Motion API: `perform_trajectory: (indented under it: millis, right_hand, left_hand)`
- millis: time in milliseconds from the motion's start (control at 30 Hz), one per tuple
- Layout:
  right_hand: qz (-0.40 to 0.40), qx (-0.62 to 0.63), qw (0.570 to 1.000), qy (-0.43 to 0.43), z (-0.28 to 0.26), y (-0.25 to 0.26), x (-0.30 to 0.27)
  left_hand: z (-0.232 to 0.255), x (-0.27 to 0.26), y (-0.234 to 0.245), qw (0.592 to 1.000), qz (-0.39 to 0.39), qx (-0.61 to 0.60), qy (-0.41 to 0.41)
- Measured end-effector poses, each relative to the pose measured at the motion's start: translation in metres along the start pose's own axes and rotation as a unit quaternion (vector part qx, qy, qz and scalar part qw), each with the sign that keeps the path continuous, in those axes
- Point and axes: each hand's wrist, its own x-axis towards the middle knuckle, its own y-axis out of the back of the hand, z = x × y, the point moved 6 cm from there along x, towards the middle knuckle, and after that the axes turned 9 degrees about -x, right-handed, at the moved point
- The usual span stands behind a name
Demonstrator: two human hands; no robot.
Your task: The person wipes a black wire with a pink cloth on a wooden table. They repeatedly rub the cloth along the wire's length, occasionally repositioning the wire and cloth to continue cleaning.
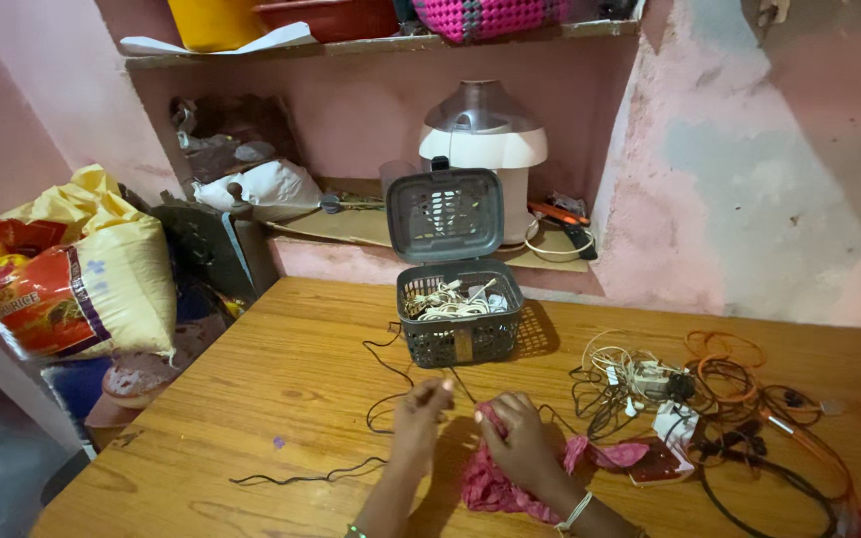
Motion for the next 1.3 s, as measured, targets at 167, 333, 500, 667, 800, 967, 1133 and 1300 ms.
perform_trajectory:
  millis: [167, 333, 500, 667, 800, 967, 1133, 1300]
  right_hand:
    - [-0.039, -0.024, 0.998, -0.048, -0.002, -0.001, -0.002]
    - [-0.018, 0.008, 1.000, 0.001, -0.022, 0.005, 0.001]
    - [-0.006, -0.019, 0.999, 0.041, -0.032, 0.008, 0.006]
    - [0.001, -0.033, 0.996, 0.088, -0.040, 0.008, 0.006]
    - [-0.010, -0.047, 0.996, 0.081, -0.035, 0.007, 0.003]
    - [-0.008, -0.092, 0.990, 0.108, -0.022, 0.011, 0.000]
    - [-0.048, -0.077, 0.993, 0.075, -0.005, -0.001, -0.002]
    - [-0.069, -0.052, 0.996, 0.012, 0.011, -0.006, -0.002]
  left_hand:
    - [-0.005, -0.012, -0.016, 0.999, -0.021, 0.011, 0.041]
    - [0.002, -0.012, -0.011, 1.000, -0.020, -0.010, -0.002]
    - [0.016, -0.004, 0.005, 0.997, 0.003, -0.021, -0.079]
    - [0.030, 0.008, 0.024, 0.986, 0.001, -0.062, -0.157]
    - [0.026, 0.019, 0.043, 0.987, 0.037, -0.105, -0.119]
    - [0.041, 0.036, 0.086, 0.965, 0.101, -0.208, -0.127]
    - [0.046, 0.042, 0.098, 0.953, 0.112, -0.240, -0.146]
    - [0.030, 0.029, 0.060, 0.983, 0.102, -0.113, -0.101]
